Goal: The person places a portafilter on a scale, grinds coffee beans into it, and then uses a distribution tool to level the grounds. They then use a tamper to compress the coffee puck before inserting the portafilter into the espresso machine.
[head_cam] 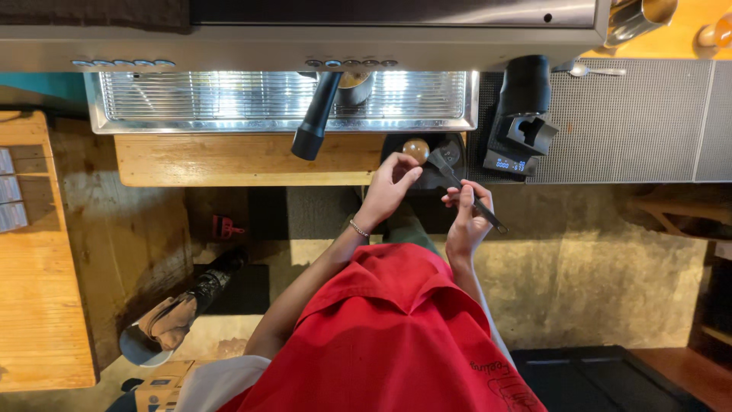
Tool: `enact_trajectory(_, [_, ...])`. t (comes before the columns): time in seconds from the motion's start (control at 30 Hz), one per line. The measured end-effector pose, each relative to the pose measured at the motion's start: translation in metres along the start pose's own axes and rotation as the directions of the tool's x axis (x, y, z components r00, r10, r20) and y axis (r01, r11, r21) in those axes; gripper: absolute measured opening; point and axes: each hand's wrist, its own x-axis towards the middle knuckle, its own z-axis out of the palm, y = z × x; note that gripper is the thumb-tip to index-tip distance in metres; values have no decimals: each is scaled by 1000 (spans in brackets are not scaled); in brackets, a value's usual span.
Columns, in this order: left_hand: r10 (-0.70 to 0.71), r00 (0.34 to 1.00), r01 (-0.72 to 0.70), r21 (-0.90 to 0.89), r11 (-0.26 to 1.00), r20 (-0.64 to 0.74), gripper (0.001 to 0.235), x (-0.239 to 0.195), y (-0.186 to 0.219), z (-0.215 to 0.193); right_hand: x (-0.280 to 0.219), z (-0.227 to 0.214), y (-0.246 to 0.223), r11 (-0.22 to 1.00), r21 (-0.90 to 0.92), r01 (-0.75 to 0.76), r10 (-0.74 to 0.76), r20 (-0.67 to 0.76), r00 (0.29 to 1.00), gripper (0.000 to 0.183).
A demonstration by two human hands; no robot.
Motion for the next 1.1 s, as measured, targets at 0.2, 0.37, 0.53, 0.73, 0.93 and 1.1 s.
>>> enact_trajectory(0.2, [68, 997, -69, 522, 850, 21, 60, 0, 54, -7, 13, -1, 3, 998, -34, 50, -49, 27, 998, 17])
enact_trajectory(0.37, [215, 974, -194, 770, 608, 75, 62, 17, 25, 4, 25, 0, -1, 998, -24, 49, -48, 48, 998, 19])
enact_trajectory(0.53, [285, 956, -227, 807, 546, 76, 63, 18, 18, -1, 36, 0, 6, 999, 15, 40, -42, 142, 989, 23])
enact_trajectory(0.73, [161, 976, -66, 509, 858, -145, 57, -1, 18, -14, 48, 13, -5, 1000, 4, 14, -14, 280, 960, 25])
enact_trajectory(0.93, [62, 896, 63, 265, 962, -440, 52, -33, 14, -28, 49, 28, -6, 1000, -10, 21, -14, 470, 883, 25])
enact_trajectory(1.1, [-12, 740, 146, 143, 979, -672, 47, -72, 19, -43, 33, 45, -17, 997, -57, 49, -1, 643, 766, 24])
